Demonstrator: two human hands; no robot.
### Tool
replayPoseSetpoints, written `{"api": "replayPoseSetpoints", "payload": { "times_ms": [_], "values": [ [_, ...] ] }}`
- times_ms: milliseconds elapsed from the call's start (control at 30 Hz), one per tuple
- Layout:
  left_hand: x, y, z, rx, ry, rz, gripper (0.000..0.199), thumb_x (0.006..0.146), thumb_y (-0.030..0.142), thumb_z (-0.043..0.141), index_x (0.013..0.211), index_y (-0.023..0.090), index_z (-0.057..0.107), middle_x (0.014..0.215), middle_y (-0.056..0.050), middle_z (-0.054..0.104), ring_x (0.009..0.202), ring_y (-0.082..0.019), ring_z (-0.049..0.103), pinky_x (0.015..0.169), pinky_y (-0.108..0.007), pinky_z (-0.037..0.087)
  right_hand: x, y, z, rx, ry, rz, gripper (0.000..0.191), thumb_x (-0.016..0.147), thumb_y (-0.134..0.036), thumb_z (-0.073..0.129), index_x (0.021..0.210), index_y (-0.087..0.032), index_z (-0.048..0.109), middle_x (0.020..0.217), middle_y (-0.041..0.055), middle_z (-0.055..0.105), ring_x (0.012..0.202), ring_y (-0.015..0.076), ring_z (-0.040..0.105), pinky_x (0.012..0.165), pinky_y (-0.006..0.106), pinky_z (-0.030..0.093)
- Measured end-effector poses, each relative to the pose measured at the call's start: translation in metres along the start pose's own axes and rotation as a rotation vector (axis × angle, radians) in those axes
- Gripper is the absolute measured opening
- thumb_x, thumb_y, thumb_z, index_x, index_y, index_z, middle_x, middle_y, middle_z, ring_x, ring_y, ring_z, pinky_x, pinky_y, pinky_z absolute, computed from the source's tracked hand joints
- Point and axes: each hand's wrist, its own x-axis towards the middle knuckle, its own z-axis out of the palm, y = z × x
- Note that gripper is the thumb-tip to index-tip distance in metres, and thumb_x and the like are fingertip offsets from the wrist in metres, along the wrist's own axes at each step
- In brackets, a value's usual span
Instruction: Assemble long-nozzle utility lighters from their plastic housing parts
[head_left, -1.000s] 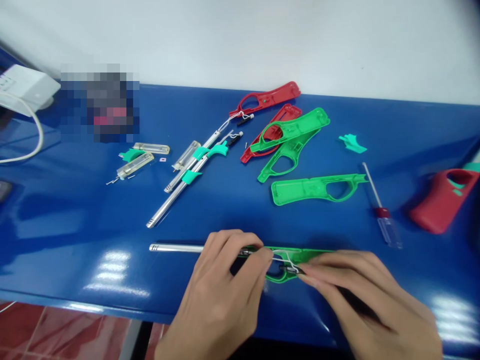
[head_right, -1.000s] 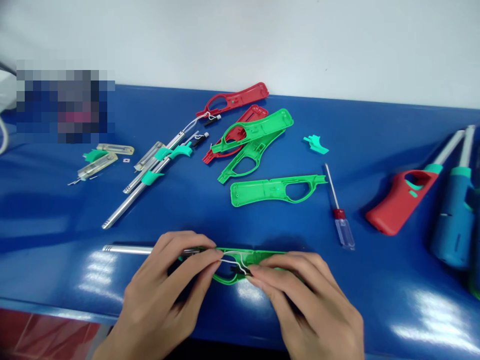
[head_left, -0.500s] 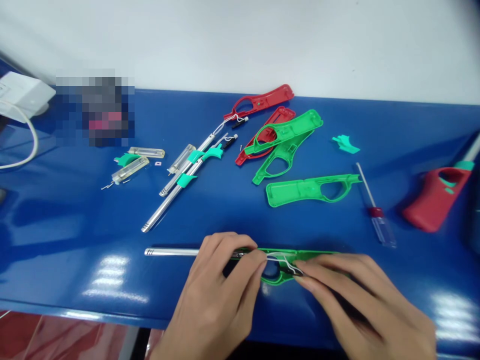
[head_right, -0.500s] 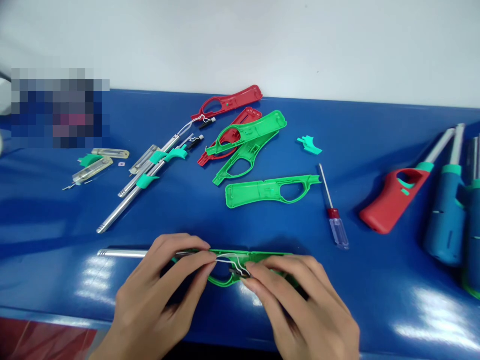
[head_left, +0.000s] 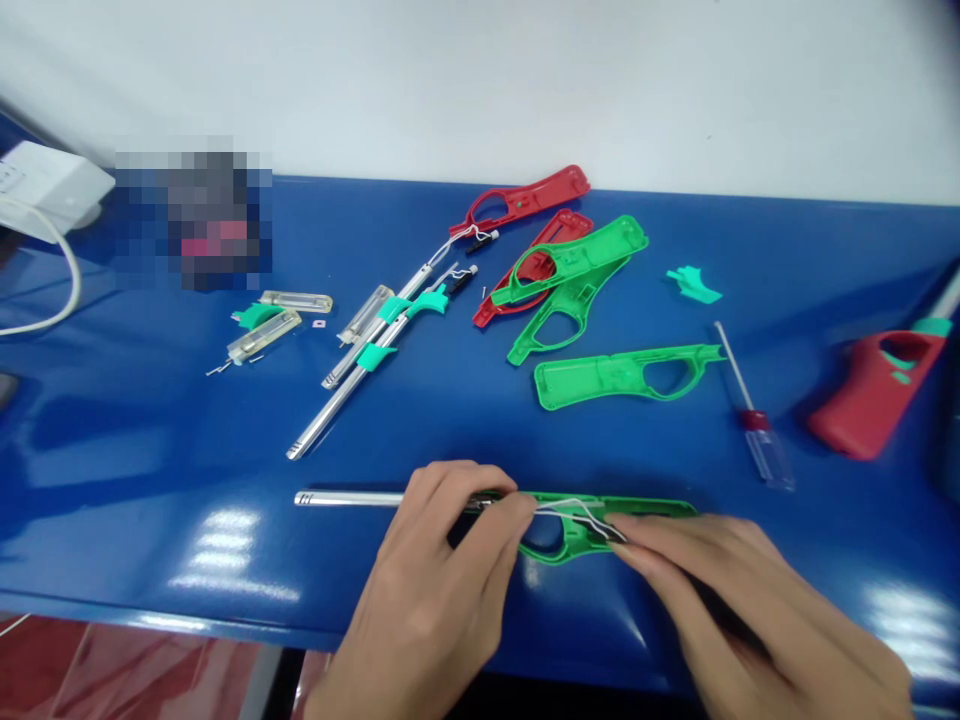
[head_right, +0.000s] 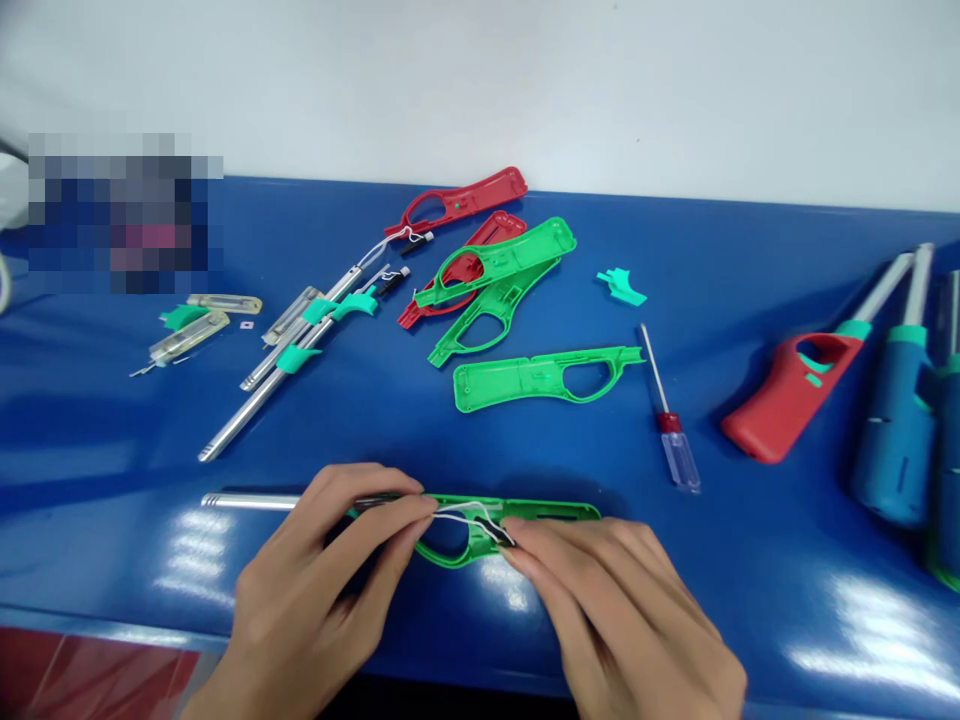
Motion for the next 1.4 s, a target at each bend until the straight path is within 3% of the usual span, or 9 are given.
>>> {"api": "replayPoseSetpoints", "payload": {
  "times_ms": [200,433,633,867,1100,1267,1400],
  "values": [
    [-0.007,-0.004,0.0,0.0,-0.018,0.013,0.035,0.1,-0.007,0.055,0.119,0.019,0.07,0.114,-0.005,0.067,0.106,-0.016,0.062,0.098,-0.031,0.051,-0.001,-0.002,-0.002,-0.029,0.008,0.009,0.027,0.095,0.0,0.064,0.109,-0.022,0.073,0.108,-0.0008,0.077,0.101,0.0159,0.071,0.094,0.033,0.055],
    [-0.012,-0.006,0.005,0.098,-0.053,0.031,0.035,0.108,0.007,0.046,0.131,0.021,0.068,0.119,-0.009,0.067,0.113,-0.023,0.061,0.1,-0.04,0.053,0.007,-0.006,-0.003,-0.019,-0.011,-0.011,0.024,0.096,-0.002,0.064,0.106,-0.024,0.072,0.099,-0.0027,0.076,0.096,0.0141,0.07,0.087,0.029,0.055],
    [-0.005,-0.001,0.002,0.161,-0.038,0.096,0.031,0.107,0.002,0.046,0.123,0.015,0.07,0.116,-0.008,0.067,0.108,-0.021,0.058,0.097,-0.036,0.047,0.003,0.001,-0.002,-0.023,-0.085,0.011,0.022,0.099,-0.006,0.064,0.111,-0.022,0.073,0.112,0.0015,0.071,0.107,0.013,0.066,0.095,0.028,0.055],
    [-0.012,-0.005,0.002,0.156,-0.098,0.038,0.031,0.111,0.013,0.047,0.131,0.022,0.069,0.122,-0.005,0.064,0.106,-0.019,0.055,0.095,-0.034,0.044,0.004,0.006,-0.005,0.022,-0.108,0.009,0.025,0.1,-0.002,0.061,0.112,-0.02,0.074,0.11,0.0032,0.068,0.105,0.0127,0.065,0.091,0.027,0.055],
    [-0.01,-0.006,0.003,0.073,-0.075,0.048,0.036,0.105,-0.002,0.049,0.128,0.016,0.07,0.123,-0.006,0.06,0.112,-0.019,0.055,0.104,-0.033,0.043,0.004,0.007,-0.005,0.049,-0.131,0.008,0.029,0.1,-0.003,0.061,0.117,-0.024,0.072,0.113,0.002,0.066,0.106,0.0129,0.063,0.088,0.027,0.054],
    [-0.008,-0.006,0.002,0.064,-0.065,0.068,0.043,0.099,-0.011,0.05,0.128,0.012,0.07,0.123,-0.007,0.06,0.113,-0.019,0.055,0.106,-0.033,0.043,0.005,0.007,-0.004,0.023,-0.135,0.008,0.022,0.101,-0.009,0.064,0.114,-0.025,0.072,0.109,0.0005,0.067,0.104,0.0121,0.064,0.089,0.027,0.054],
    [-0.008,-0.007,0.003,0.075,-0.063,0.073,0.049,0.094,-0.016,0.05,0.129,0.012,0.069,0.123,-0.007,0.06,0.114,-0.019,0.055,0.108,-0.033,0.042,0.005,0.006,-0.002,-0.003,-0.118,0.092,0.018,0.102,-0.018,0.068,0.117,-0.027,0.072,0.109,-0.0026,0.07,0.102,0.0099,0.066,0.093,0.023,0.053]
  ]
}}
